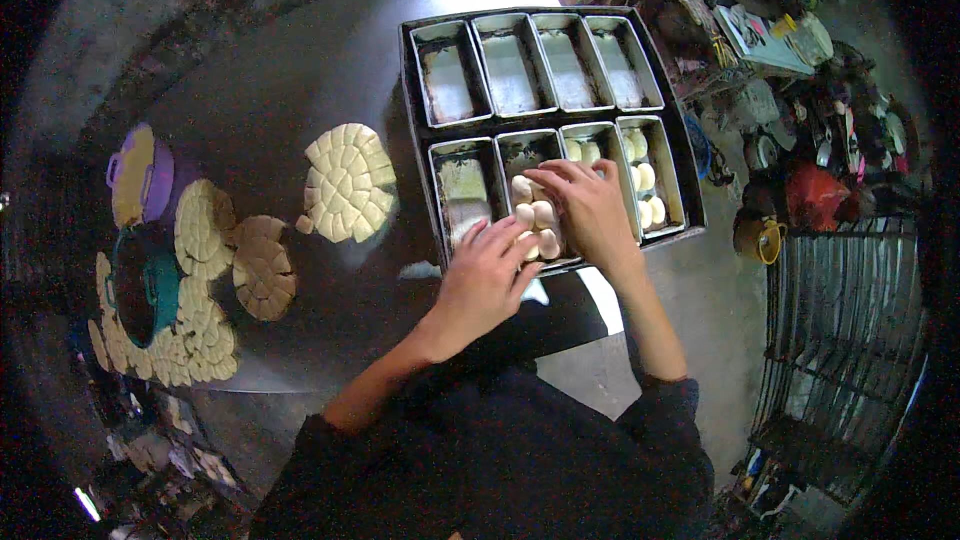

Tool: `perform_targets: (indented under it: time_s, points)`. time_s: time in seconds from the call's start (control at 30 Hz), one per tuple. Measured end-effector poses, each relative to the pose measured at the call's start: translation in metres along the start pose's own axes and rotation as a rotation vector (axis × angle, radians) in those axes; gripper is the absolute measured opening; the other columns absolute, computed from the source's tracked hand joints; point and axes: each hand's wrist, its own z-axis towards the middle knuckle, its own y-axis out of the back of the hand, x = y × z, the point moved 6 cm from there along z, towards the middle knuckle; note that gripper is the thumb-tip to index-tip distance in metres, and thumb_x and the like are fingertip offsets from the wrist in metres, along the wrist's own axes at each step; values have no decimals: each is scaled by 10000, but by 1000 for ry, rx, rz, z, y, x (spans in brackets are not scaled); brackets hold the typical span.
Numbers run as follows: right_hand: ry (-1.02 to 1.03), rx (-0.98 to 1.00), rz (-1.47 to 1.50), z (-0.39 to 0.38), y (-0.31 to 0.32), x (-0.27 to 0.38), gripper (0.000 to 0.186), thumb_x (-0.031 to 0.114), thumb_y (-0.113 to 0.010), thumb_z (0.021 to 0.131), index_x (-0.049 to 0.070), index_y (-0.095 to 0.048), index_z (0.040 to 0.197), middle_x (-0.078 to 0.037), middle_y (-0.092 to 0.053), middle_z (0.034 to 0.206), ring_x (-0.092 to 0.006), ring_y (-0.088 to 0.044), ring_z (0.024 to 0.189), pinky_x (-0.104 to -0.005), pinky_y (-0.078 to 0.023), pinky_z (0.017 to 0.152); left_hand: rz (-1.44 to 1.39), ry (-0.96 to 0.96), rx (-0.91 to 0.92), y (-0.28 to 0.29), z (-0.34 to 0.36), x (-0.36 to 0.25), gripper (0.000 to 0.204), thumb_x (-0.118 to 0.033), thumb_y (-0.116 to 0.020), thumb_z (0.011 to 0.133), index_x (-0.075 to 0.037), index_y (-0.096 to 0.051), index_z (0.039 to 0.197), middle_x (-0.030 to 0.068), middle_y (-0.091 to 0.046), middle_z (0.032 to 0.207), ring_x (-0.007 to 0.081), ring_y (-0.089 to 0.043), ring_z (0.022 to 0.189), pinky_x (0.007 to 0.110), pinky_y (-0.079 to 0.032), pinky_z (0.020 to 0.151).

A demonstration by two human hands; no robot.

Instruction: The person prepares dough by adding a dark filling from a bowl by hand, sealing the edges, and placing the filled dough pieces into a metal baking pan.

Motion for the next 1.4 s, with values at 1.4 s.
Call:
perform_targets:
  time_s: [1.4]
  points:
    - [215, 266, 586, 122, -120, 299, 194, 64, -710, 842, 13, -727, 1029, -173, -706, 969, -328, -674, 929, -384, -511, 800, -151, 331, -202, 79, -289, 197, 247, -218, -784, 799, -120, -698, 1009, 72, -669, 1088, 306, -614, 1119, 474, -471, 1017]
